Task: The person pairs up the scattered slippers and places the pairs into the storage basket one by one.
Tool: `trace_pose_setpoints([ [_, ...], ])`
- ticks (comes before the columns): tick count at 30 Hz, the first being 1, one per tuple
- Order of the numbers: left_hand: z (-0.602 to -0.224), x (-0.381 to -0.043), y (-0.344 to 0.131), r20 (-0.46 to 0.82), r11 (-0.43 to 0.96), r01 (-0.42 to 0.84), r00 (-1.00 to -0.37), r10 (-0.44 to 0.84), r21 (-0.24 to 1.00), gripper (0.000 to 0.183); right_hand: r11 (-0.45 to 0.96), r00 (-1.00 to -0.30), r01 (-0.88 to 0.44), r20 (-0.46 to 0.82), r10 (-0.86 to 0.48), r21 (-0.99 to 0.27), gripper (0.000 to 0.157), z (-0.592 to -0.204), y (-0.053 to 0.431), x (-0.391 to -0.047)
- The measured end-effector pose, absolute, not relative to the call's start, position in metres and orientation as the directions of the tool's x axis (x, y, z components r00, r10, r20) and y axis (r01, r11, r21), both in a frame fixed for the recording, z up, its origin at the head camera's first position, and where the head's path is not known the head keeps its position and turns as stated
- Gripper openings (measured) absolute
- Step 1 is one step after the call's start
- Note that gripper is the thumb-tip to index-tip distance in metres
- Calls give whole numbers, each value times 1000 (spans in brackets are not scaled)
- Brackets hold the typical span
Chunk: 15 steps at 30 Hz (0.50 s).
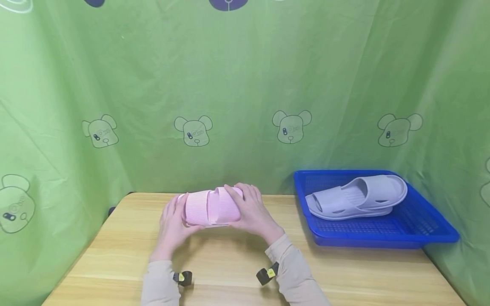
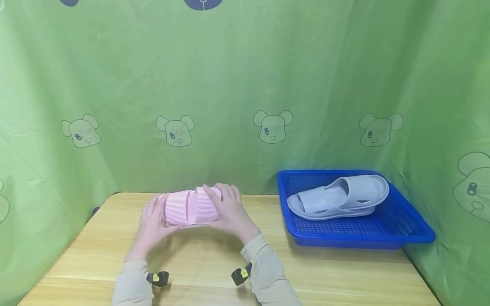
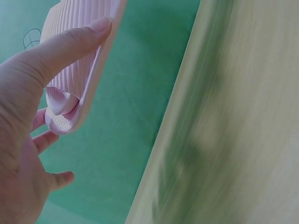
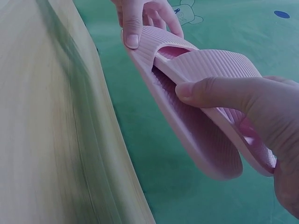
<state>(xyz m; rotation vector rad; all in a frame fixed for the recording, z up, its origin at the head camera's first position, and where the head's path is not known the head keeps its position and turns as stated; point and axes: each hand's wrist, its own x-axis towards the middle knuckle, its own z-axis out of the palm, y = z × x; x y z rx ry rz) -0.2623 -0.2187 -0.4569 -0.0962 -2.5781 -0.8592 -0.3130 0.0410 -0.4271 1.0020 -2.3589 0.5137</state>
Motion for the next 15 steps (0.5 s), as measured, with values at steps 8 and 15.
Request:
trace_pose_setpoints([
  [8,-455,-262,-218,407,801,193,-911,-68,566,112,658,-586,-743,598,-546,-127,109,-426,41,-312],
  [15,-455,-263,-217,413,800,191,-907,-77,569,112,657,-594,-741,588,-549,-134,110,-425,41,-313],
])
